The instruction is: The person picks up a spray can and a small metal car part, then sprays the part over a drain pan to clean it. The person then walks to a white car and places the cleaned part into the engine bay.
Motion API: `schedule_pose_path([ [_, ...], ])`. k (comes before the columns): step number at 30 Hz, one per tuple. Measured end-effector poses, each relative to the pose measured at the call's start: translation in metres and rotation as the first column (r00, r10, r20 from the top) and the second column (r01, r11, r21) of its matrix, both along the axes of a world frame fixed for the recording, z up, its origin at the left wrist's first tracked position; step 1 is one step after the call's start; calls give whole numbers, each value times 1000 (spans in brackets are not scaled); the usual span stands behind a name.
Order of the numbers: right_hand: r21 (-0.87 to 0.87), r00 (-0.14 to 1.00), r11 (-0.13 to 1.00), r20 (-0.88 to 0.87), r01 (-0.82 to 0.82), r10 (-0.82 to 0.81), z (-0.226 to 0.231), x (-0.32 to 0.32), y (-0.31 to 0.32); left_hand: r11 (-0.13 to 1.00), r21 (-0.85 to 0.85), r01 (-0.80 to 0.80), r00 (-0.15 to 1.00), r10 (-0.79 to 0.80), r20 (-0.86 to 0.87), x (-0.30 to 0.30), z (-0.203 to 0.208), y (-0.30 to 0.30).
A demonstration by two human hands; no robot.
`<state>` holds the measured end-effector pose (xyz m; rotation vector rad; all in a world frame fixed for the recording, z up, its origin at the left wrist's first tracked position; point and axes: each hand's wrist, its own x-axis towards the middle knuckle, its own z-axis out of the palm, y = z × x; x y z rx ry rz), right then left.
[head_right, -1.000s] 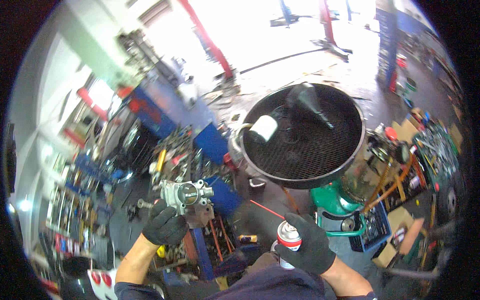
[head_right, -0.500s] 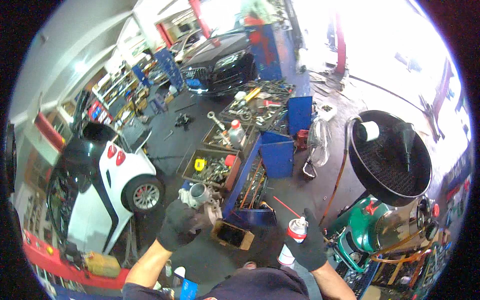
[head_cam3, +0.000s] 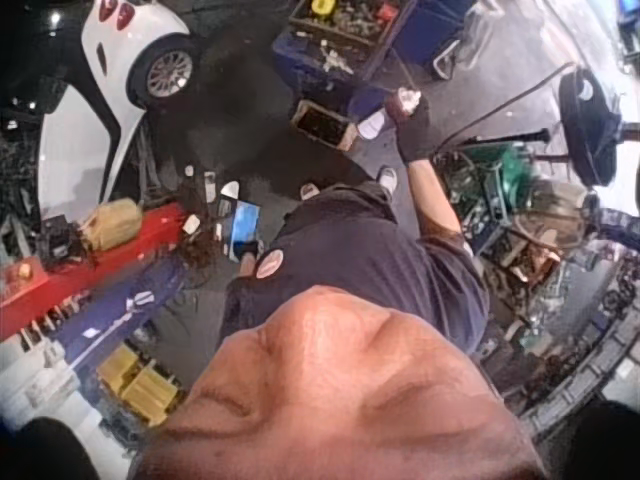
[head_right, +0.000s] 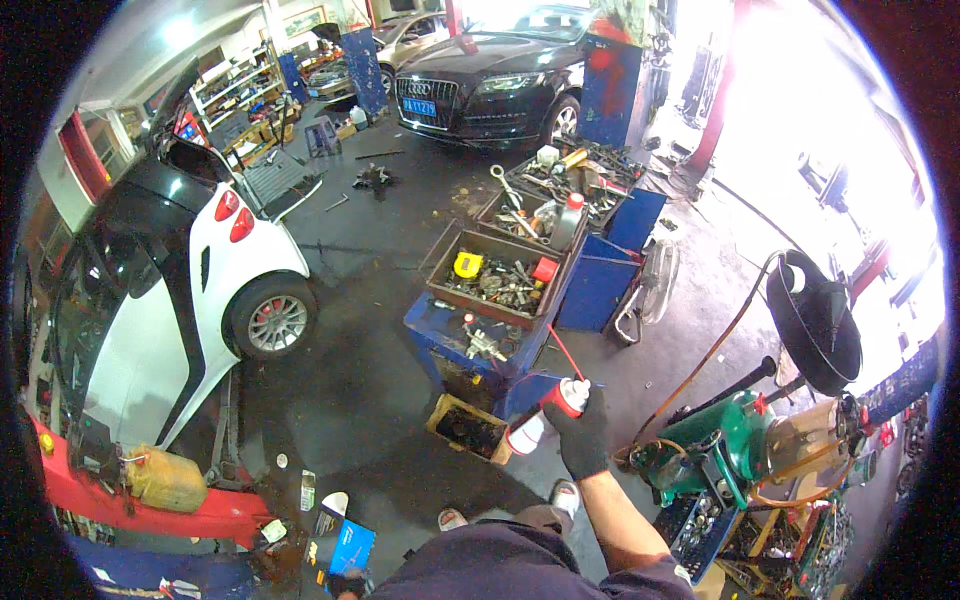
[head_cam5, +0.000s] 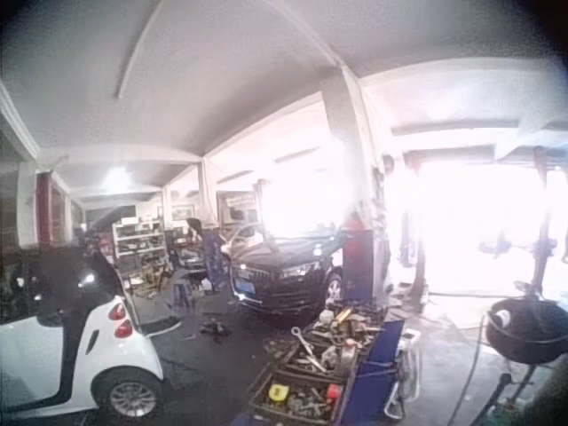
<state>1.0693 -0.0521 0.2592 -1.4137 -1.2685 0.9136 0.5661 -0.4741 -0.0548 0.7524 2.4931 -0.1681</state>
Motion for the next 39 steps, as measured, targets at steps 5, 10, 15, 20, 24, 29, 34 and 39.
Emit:
schedule_pose_path([
  [5, 87, 996, 993, -39, 82, -79, 9, -96, 27, 967, -31, -252, 962, 254, 100, -71, 6, -14],
  [10, 284, 977, 956, 177, 67, -121, 13, -159, 100, 924, -20, -383, 910, 381, 163, -103, -3, -8],
  [15, 367, 944, 928, 278, 64, -175, 13, -225, 211, 868, -19, -496, 856, 492, 159, -135, -19, -2],
  [20, 383, 896, 916, 356, 119, -265, -30, -263, 308, 829, 45, -557, 830, 553, 79, -199, -31, 40],
  [24, 331, 830, 925, 450, 187, -329, -92, -282, 362, 819, 198, -538, 832, 554, -32, -276, -22, 115],
  [29, 340, 846, 918, 409, 206, -342, -146, -309, 375, 966, 229, -121, 992, 127, -9, -408, 14, 257],
  [34, 221, 705, 943, 626, 250, -333, -164, -328, 373, 766, 294, 571, 800, -439, -409, -510, 42, 445],
  [39, 197, 590, 905, 702, 377, -399, -159, -342, 368, 601, 545, 585, 803, -525, -283, -580, 79, 666],
])
